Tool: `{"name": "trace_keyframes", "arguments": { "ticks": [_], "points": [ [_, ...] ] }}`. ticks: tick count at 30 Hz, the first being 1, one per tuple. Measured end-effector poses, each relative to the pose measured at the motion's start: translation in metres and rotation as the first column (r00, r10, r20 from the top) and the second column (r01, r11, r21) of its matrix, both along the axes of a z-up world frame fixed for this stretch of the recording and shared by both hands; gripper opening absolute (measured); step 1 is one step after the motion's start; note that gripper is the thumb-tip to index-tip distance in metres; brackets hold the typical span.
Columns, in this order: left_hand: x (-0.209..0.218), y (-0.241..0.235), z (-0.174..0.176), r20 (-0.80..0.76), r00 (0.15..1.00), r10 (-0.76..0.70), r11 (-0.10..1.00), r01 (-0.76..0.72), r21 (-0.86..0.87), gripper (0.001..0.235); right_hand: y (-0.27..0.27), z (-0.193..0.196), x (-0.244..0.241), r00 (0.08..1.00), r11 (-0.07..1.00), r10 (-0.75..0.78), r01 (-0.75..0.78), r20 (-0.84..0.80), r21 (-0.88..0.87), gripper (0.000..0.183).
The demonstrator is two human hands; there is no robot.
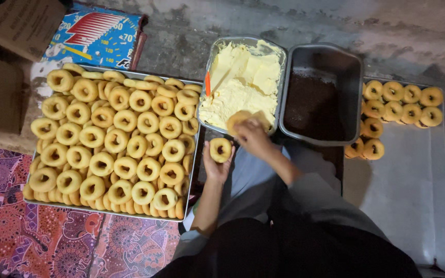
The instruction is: The person repeatedly picks donuts from a tray, dips them into a yellow creamy substance, then into a dark granular coating, and places them onto a second tray. The process is repeated continuously throughout the clip.
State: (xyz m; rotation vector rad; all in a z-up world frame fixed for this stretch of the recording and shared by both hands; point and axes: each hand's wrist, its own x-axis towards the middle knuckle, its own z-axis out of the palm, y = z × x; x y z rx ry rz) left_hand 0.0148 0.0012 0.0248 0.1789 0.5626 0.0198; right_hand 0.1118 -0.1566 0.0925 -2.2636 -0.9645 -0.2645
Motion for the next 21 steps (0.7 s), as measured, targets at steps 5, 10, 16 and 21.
{"name": "trace_keyframes", "arguments": {
  "ticks": [5,10,16,21],
  "points": [
    [0.0,0.0,-0.013,-0.003,1.0,0.01,1.0,-0.01,0.007,0.072,0.003,-0.002,0.013,0.95,0.97,-0.241,0.237,-0.196,-0.047,0.025],
    [0.0,0.0,-0.035,0.016,0.997,-0.075,0.991,0.073,0.109,0.062,0.027,0.001,-0.035,0.9,0.978,0.074,0.02,-0.429,0.21,0.031],
    [-0.002,-0.005,-0.037,0.135,0.989,-0.066,0.986,0.044,0.162,0.047,0.019,0.002,0.004,0.98,0.976,-0.191,0.195,-0.048,0.101,0.027],
    [0.001,-0.004,-0.023,0.052,0.999,-0.014,0.996,0.009,0.093,0.056,0.018,0.003,0.0,0.974,0.971,-0.176,0.196,-0.142,0.136,0.024]
  ]
}}
